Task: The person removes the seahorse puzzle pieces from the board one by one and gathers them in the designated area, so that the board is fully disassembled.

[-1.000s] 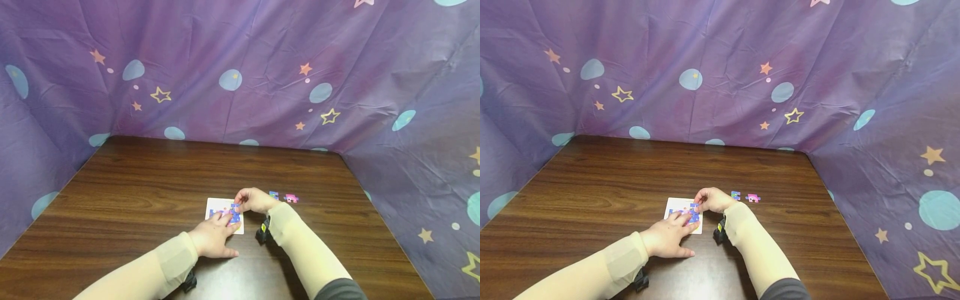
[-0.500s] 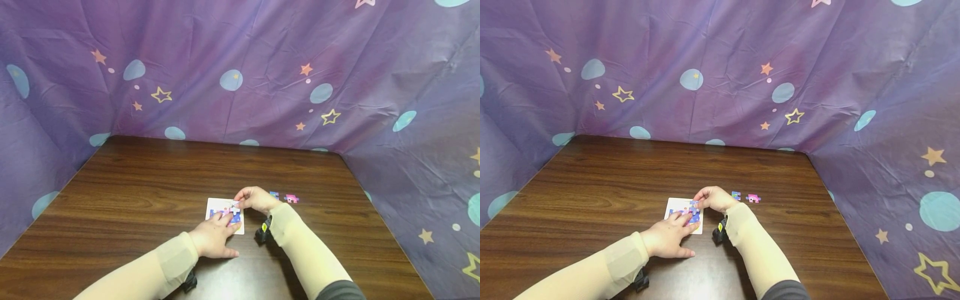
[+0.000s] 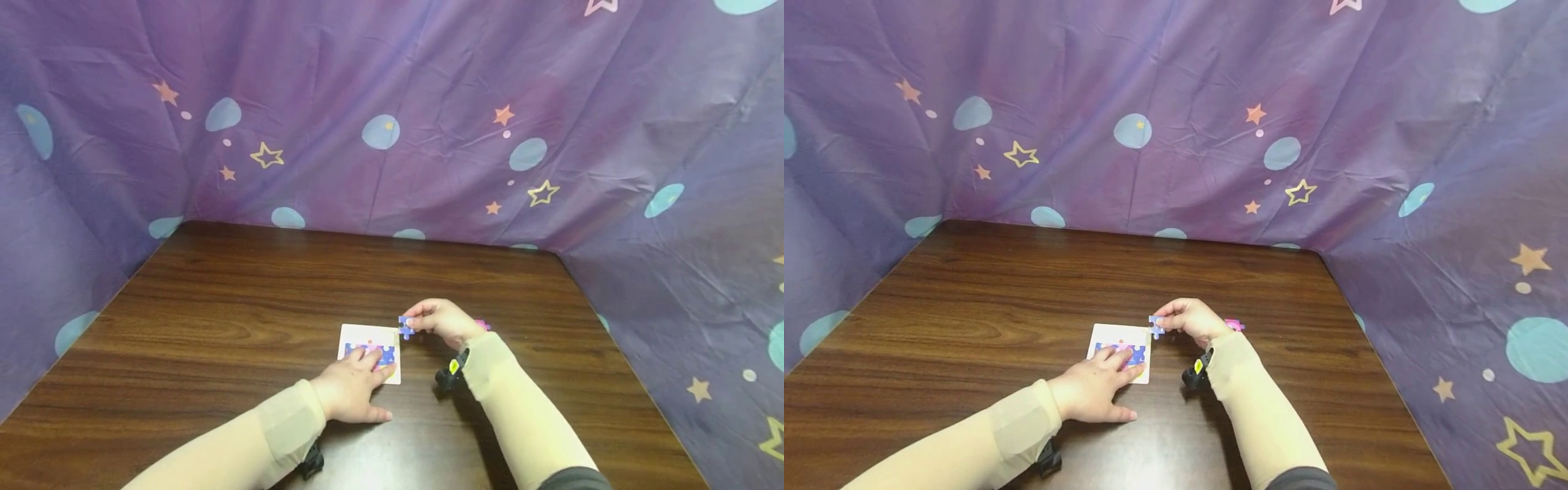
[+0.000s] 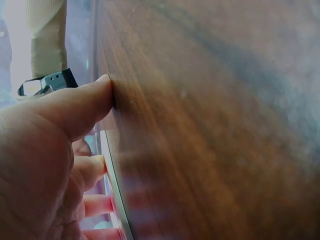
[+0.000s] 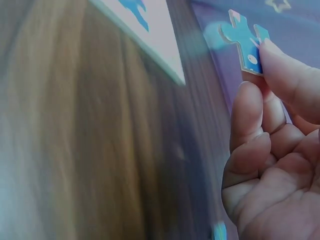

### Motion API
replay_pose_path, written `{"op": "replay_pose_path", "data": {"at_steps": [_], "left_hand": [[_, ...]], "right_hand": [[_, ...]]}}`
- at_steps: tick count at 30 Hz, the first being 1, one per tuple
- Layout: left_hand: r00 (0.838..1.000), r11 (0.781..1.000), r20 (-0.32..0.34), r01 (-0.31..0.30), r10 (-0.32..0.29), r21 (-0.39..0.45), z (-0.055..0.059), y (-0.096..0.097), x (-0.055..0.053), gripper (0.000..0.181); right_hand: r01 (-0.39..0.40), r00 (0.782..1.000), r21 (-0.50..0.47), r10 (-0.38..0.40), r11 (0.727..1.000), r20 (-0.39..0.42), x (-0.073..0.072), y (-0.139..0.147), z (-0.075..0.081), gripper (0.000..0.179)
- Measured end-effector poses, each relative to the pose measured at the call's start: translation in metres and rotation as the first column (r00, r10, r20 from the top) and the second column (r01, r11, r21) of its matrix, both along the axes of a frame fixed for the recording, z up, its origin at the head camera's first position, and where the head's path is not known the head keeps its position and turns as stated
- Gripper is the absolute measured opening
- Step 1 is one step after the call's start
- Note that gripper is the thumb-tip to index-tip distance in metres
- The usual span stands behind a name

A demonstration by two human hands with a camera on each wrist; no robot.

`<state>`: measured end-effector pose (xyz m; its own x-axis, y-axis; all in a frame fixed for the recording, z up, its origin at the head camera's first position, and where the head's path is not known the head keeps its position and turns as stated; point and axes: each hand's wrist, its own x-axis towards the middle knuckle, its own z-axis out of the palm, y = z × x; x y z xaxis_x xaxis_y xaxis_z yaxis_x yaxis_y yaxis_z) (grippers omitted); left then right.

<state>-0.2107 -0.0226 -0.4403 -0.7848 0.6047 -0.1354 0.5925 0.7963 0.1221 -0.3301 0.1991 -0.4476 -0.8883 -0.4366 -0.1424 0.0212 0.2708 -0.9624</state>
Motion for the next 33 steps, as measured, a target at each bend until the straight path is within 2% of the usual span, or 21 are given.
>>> {"op": "replay_pose_path", "data": {"at_steps": [11, 14, 19, 24, 28, 33], "left_hand": [[1.0, 1.0, 0.004, -0.006, 0.006, -0.003, -0.001, -0.001, 0.0, 0.081], [1.0, 1.0, 0.009, -0.006, 0.006, -0.003, 0.0, -0.001, 0.001, 0.082], [1.0, 1.0, 0.013, -0.006, 0.006, -0.003, 0.0, -0.001, 0.001, 0.082], [1.0, 1.0, 0.02, -0.011, 0.011, 0.001, -0.001, -0.001, 0.001, 0.082], [1.0, 1.0, 0.015, -0.009, 0.009, 0.001, -0.002, -0.001, 0.001, 0.082], [1.0, 1.0, 0.001, -0.006, 0.006, 0.001, -0.003, -0.001, 0.001, 0.082]], "right_hand": [[0.087, 0.996, -0.074, -0.085, 0.993, 0.03, -0.007, 0.074, -0.001, 0.012], [0.128, 0.991, -0.062, -0.126, 0.99, 0.047, -0.006, 0.095, 0.001, 0.012], [0.208, 0.977, 0.02, -0.209, 0.978, 0.049, -0.005, 0.13, 0.003, 0.009], [0.232, 0.971, 0.097, -0.236, 0.968, 0.03, -0.003, 0.158, 0.001, 0.006], [0.259, 0.964, 0.162, -0.265, 0.952, 0.02, -0.002, 0.17, 0.0, 0.009], [0.259, 0.964, 0.262, -0.265, 0.93, -0.013, -0.002, 0.173, 0.0, 0.024]]}}
